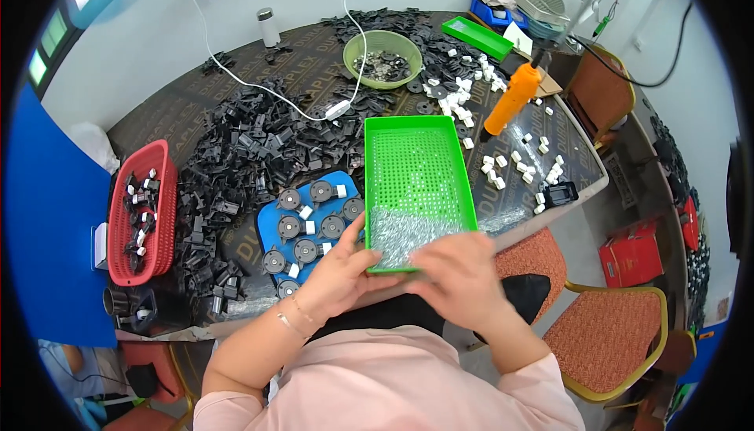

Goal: Assembling small plastic mechanical components using an electric screwdriver.

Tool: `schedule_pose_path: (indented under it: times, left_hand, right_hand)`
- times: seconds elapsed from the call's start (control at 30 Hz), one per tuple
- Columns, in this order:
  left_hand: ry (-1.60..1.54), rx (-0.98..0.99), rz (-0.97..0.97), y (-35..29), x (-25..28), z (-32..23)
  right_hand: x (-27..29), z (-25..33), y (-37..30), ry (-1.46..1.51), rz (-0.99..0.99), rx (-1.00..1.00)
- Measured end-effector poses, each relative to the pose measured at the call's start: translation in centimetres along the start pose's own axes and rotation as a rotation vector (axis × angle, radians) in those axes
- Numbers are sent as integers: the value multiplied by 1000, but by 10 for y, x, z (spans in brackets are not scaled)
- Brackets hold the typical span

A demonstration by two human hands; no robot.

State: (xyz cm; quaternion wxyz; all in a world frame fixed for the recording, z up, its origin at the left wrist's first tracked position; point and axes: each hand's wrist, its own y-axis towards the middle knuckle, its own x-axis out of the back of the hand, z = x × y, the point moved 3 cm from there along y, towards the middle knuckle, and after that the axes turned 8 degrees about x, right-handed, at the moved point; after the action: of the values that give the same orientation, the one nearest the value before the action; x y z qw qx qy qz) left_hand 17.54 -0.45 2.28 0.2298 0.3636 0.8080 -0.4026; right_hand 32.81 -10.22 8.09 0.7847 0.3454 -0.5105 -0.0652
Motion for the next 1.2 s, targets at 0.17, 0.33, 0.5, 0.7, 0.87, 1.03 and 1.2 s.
schedule_pose_path:
  times: [0.17, 0.33, 0.5, 0.7, 0.87, 1.03, 1.2]
  left_hand:
    - [52, 80, 68, -32, 10, -16]
    - [143, 90, 129, -25, 16, -19]
    - [-206, -63, 74, -22, 31, 23]
    - [-168, -599, -216, -34, 9, 18]
    - [-248, -637, -237, -54, 32, -11]
    - [-151, -524, -210, -73, 50, -28]
    - [-156, -329, -111, -76, 42, -22]
  right_hand:
    - [2, -60, -27, 663, -376, -637]
    - [-35, -66, -24, 1408, -647, -1004]
    - [-61, -63, -19, 1464, -942, -963]
    - [-99, -14, 7, 1559, -1086, -926]
    - [-102, 9, -5, 1396, -848, -874]
    - [-44, -18, -11, 304, -455, -277]
    - [-82, 28, 95, 504, 216, 179]
